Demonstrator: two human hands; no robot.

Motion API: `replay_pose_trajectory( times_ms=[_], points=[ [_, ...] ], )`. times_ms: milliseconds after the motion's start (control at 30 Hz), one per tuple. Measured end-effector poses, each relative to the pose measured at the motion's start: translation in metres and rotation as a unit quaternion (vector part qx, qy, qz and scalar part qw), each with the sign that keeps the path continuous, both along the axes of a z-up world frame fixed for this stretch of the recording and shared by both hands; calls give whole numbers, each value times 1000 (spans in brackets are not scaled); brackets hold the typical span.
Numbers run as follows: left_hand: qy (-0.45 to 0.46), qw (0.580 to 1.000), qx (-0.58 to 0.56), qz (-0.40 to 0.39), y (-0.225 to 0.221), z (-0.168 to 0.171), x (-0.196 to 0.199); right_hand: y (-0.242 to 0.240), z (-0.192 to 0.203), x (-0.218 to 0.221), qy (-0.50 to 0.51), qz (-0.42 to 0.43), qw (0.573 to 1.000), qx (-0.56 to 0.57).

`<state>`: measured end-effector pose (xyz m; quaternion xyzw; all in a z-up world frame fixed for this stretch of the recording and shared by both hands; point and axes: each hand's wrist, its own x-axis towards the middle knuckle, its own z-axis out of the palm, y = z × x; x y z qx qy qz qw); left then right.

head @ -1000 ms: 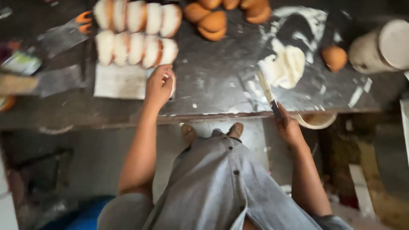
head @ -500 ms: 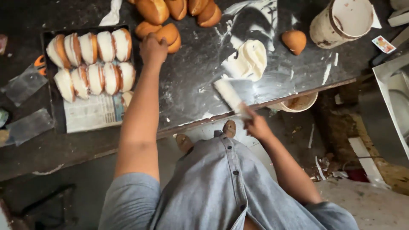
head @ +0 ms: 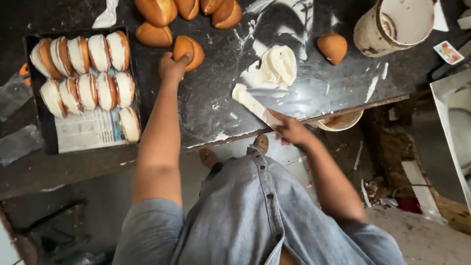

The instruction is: The person applies cream onto halved buns using a spatula, arranges them in a tray, retrieves colorful toppings from a drawer, and sprinkles them onto the cream-coated buns before frosting additional buns.

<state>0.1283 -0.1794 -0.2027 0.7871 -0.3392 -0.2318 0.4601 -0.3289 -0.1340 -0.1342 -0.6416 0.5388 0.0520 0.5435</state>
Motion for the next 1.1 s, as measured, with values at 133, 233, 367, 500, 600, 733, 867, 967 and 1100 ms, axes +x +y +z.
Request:
replay_pose_trajectory(
  times_ms=[133,233,367,500,600,733,867,967,1100],
  points=[
    [48,992,113,-27,12,19,-10,-19,34,-80,-187,257,898,-302],
    [94,994,46,-12,26,22,-25,-10,60,-126,75,209,861,-458],
    [220,975,3,12,46,26,-46,11,32,-96,209,198,783,-552],
    [271,962,-25,3,66,25,-65,33,-16,-10,185,176,826,-502],
    [345,937,-42,12,84,31,-71,22,-23,21,0,144,914,-380],
    [510,855,-87,-27,108,47,-71,23,-17,-9,-97,-11,989,-107],
    [645,740,-111,-155,142,46,-67,59,-5,-83,65,-63,931,-354],
    [722,688,-56,-55,152,47,-70,75,-30,-79,123,-180,924,-315],
    [712,690,-74,-104,154,57,-71,73,-59,1,130,-49,926,-350]
  ],
)
